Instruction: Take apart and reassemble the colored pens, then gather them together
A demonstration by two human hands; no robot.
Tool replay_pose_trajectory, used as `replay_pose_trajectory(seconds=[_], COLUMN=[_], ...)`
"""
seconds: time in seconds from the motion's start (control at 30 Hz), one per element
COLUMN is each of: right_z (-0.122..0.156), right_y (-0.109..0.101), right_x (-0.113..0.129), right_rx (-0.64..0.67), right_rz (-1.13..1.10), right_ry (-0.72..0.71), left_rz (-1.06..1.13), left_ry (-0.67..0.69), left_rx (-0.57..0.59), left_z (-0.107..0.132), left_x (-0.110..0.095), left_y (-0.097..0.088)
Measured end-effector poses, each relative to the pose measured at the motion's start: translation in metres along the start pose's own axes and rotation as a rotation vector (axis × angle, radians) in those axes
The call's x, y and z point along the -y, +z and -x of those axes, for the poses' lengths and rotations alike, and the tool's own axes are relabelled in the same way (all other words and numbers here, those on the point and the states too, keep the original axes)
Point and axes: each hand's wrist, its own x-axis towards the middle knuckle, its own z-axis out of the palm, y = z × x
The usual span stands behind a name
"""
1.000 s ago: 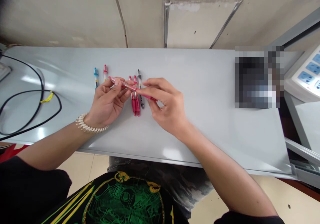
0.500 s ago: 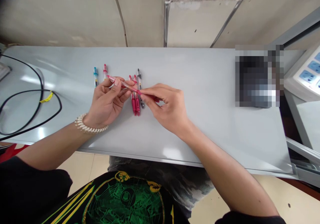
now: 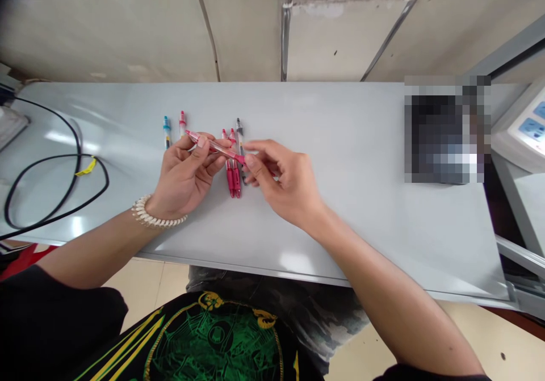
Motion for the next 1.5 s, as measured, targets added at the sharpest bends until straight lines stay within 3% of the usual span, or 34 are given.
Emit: replay_pose_trajectory(seconds=[0.13,0.3,0.43,0.6,0.77,0.93,1.1,1.3,1.5], right_z=[0.0002,0.0011,0.0015,0.0005,-0.0011,-0.0005,-0.0001,0.0017,0.0015], right_y=[0.0003,0.0015,0.0020,0.0013,-0.0012,-0.0005,-0.0011,0.0027,0.0013], right_x=[0.0006,0.0006,0.0007,0.0028,0.0041,0.0049,0.0051,0.0004,0.0015], right_rx=[-0.020,0.012,-0.040,-0.005,-0.061,-0.013,-0.035,0.042,0.063], right_rz=[0.104,-0.027,0.086,-0.032,0.039,-0.080,0.028,-0.111,0.117], right_ry=[-0.103,0.017,-0.106,0.045,-0.064,0.062,-0.047,0.091,-0.030], left_rz=[-0.002,0.016,-0.001,0.043,0.042,0.019,-0.007,-0.013,0.000], left_ry=[-0.006,0.003,-0.004,0.001,0.009,0.004,-0.010,-0.036,-0.028], left_rx=[-0.005,0.009,0.001,0.021,0.018,0.004,-0.045,0.003,-0.032], left_z=[0.0003,0.0006,0.0010,0.0015,0.0009,0.0014,0.0015,0.0030,0.0010], left_x=[-0.0003,-0.0008,-0.0012,-0.0014,-0.0009,-0.0024,-0.0034,-0.0037,-0.0022], left_y=[-0.0001,-0.0004,0.0000,-0.0002,-0.0010,0.0011,0.0026,0.0037,0.0024])
